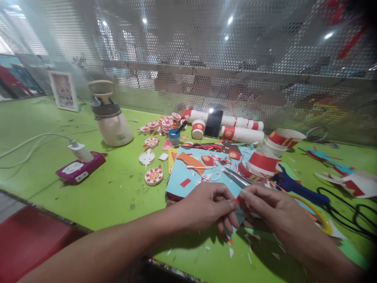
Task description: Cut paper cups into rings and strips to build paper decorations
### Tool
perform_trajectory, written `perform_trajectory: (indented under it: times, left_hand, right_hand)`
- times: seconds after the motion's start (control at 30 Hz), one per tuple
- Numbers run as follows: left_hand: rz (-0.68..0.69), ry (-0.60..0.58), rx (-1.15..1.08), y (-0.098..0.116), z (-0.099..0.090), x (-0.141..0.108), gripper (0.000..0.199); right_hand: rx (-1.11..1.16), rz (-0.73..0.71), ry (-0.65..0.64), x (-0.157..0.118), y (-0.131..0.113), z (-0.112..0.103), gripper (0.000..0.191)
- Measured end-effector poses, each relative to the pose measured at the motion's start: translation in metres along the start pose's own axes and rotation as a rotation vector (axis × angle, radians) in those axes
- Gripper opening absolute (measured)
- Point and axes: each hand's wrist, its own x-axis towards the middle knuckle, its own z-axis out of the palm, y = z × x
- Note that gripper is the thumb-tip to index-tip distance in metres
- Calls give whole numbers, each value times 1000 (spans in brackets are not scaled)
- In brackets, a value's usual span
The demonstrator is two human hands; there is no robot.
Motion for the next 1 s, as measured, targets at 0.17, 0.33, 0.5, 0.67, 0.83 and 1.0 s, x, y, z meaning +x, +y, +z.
perform_trajectory:
  times: [0.17,0.33,0.5,0.67,0.83,1.0]
  left_hand:
    - [0,-22,-9,-1,1,-1,18]
    - [-14,11,-19,-1,1,1,21]
    - [-3,0,-33,-1,-3,2,26]
    - [-18,-49,-105,-4,-5,3,19]
    - [-19,-43,-118,-5,-6,3,15]
    - [-25,-67,-156,-8,-7,4,14]
  right_hand:
    - [-67,-48,-60,-3,-8,-2,29]
    - [-88,-32,-36,-4,-18,-2,29]
    - [-6,-36,0,-2,-19,-3,28]
    - [71,-35,7,-3,-16,-5,24]
    - [83,-37,-26,-2,-13,-6,23]
    - [107,-42,-40,-3,-14,-4,21]
